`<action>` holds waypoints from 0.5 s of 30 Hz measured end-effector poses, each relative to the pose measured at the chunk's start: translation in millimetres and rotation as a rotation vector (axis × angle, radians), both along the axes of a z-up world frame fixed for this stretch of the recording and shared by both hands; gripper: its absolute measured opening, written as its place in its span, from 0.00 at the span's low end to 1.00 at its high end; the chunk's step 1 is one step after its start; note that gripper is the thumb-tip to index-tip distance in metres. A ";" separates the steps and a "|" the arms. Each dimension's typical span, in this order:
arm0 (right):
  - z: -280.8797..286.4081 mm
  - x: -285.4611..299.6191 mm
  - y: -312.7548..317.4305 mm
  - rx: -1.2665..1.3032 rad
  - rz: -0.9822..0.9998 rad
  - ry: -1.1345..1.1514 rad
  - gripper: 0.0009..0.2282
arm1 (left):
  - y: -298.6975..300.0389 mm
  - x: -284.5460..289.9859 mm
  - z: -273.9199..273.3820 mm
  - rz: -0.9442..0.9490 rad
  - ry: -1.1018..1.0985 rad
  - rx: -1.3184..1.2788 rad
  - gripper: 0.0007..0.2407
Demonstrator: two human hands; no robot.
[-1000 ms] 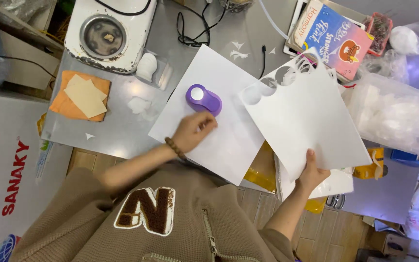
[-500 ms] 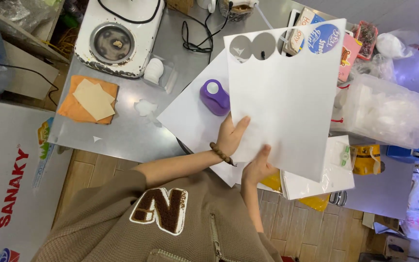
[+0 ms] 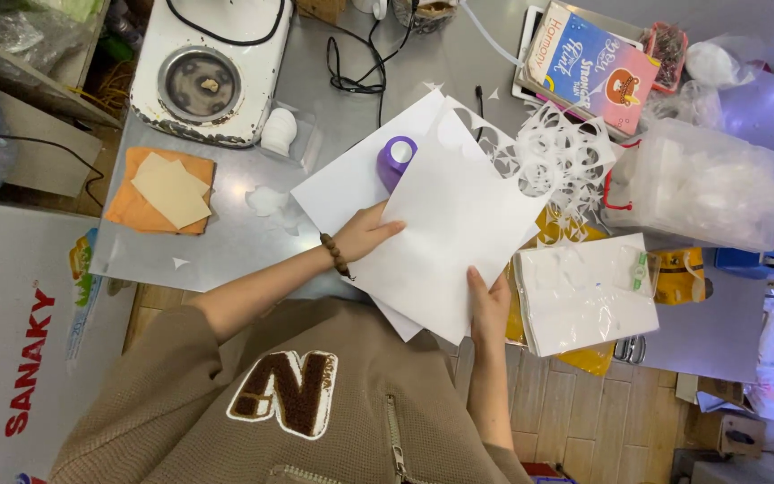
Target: Punching out circular shapes from white sheets of paper using a paper punch tool.
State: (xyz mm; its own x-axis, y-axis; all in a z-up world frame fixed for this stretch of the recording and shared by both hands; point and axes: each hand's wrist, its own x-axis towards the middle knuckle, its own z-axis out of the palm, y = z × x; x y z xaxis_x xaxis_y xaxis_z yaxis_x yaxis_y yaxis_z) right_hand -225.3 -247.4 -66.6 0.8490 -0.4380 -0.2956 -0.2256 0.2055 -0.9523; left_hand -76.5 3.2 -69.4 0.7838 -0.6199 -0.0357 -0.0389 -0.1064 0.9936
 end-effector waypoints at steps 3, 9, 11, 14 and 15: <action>-19.2 -14.8 -0.8 0.014 -0.068 -0.167 0.16 | -2.8 6.1 8.0 -0.084 -0.017 0.257 0.16; -13.8 -56.0 -30.0 -0.119 -0.205 -0.022 0.14 | -1.4 52.8 87.6 0.070 -1.040 0.258 0.17; 2.2 -59.3 -16.6 -0.130 -0.195 0.030 0.15 | -8.9 72.8 82.4 0.005 -1.186 0.310 0.20; 4.7 -63.3 -6.9 -0.125 -0.178 0.053 0.15 | -14.2 86.7 70.0 -0.080 -1.287 0.409 0.21; 1.4 -65.1 -2.7 -0.104 -0.171 0.029 0.15 | -12.8 88.3 65.4 -0.106 -1.236 0.462 0.19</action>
State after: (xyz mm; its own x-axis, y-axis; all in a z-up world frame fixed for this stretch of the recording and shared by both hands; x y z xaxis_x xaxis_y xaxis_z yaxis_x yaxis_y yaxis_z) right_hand -290.3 -250.1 -65.2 0.7514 -0.6047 -0.2643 -0.2235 0.1437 -0.9641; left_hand 11.8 -9.6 -4.0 0.4012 -0.8037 0.4395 -0.9157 -0.3634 0.1714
